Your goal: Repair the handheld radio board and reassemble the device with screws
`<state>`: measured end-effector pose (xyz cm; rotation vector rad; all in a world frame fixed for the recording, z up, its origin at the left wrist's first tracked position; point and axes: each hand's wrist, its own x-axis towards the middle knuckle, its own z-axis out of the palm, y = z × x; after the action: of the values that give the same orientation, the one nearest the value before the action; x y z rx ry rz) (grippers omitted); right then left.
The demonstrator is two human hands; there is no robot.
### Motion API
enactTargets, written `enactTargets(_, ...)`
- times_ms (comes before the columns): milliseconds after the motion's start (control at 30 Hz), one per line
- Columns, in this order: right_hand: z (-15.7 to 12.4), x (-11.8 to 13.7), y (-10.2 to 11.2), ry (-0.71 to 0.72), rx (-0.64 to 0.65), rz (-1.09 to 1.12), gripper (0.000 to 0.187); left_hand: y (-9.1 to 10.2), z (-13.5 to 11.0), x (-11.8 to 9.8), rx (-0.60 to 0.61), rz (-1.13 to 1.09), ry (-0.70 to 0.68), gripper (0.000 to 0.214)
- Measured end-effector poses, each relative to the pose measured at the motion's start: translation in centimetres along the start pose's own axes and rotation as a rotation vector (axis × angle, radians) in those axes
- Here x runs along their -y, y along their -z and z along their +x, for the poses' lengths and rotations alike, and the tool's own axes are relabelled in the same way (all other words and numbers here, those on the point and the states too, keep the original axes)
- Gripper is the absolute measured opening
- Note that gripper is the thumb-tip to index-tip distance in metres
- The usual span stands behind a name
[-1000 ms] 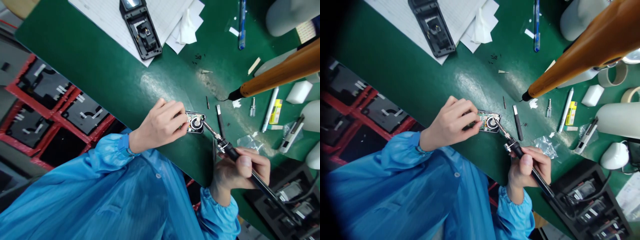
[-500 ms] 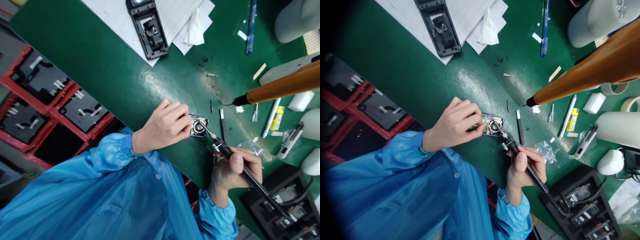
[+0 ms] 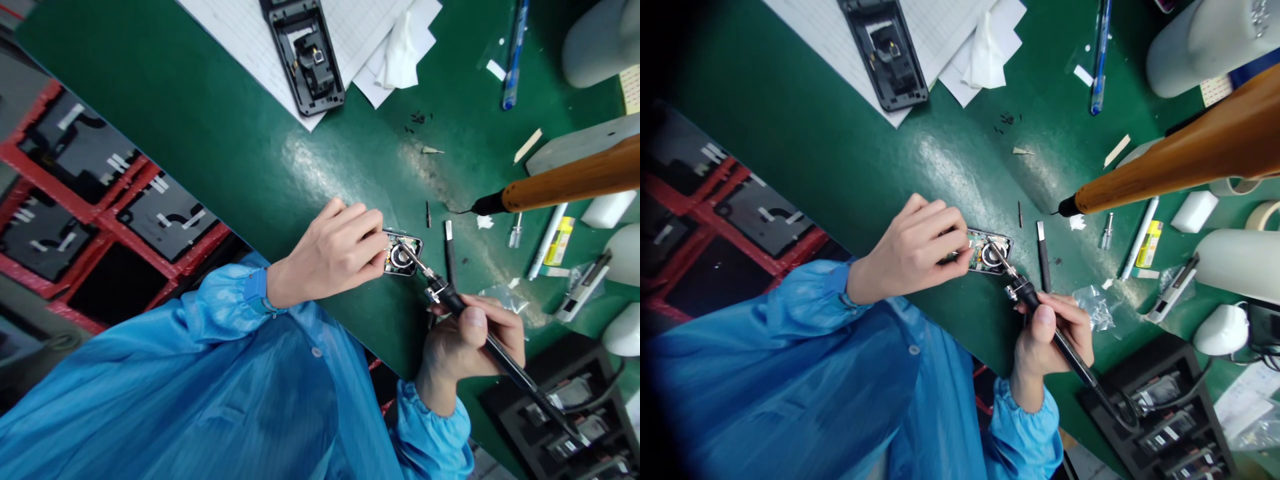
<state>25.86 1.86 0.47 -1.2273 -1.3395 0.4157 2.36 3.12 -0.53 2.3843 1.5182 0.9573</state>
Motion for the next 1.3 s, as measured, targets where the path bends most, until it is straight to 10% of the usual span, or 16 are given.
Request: enactTargets(1300,0.06,-0.03,-0.07,-0.018,-0.080,-0.006,0.010,-0.19,-0.07,0.00,-0.025,-0.013,0.002,0.024)
